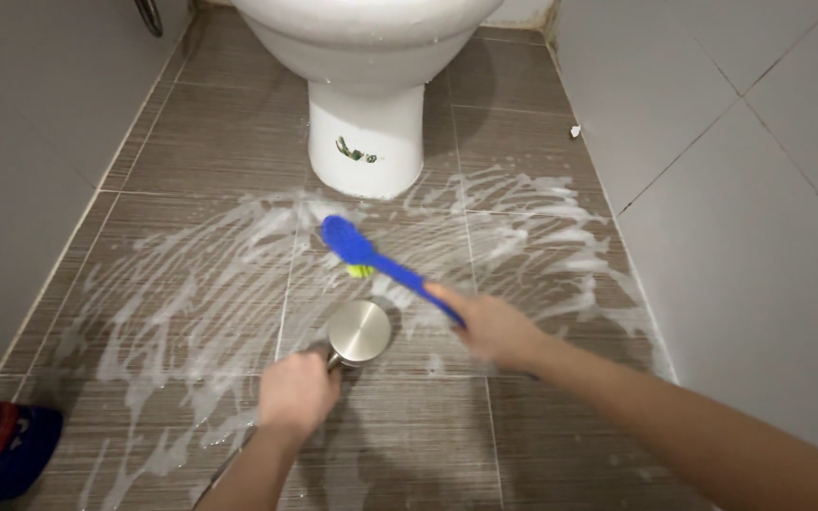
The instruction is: The person scrubs a soapy tiled floor in a bathroom using a blue scrub brush while holding a small metal cup in the other hand. The scrubbing is focused on the area around the base of a white toilet.
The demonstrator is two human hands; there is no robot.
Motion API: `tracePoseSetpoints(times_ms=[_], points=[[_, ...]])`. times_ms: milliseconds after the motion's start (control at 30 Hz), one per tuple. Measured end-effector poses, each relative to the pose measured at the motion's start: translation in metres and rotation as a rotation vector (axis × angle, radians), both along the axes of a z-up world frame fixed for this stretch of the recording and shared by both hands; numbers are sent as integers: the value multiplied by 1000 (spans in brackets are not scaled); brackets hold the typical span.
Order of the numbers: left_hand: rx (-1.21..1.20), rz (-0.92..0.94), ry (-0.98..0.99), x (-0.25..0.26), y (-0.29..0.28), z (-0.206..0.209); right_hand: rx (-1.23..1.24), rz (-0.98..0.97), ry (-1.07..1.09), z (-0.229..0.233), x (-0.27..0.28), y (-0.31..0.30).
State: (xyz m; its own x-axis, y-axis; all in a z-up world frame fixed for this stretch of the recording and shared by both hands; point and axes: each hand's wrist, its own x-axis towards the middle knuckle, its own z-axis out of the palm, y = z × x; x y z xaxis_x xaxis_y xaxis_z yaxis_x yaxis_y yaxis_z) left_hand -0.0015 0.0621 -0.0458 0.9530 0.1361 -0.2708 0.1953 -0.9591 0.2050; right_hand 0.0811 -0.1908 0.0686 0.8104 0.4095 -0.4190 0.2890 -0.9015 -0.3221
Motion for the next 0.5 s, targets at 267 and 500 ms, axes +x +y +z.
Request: tracePoseSetpoints(times_ms=[267,500], points=[[38,9,17,-4,-1,-5,-102,-274,-75,-27,43,-47],[68,12,66,5,-5,-13,37,141,-83,-45,-18,-43]])
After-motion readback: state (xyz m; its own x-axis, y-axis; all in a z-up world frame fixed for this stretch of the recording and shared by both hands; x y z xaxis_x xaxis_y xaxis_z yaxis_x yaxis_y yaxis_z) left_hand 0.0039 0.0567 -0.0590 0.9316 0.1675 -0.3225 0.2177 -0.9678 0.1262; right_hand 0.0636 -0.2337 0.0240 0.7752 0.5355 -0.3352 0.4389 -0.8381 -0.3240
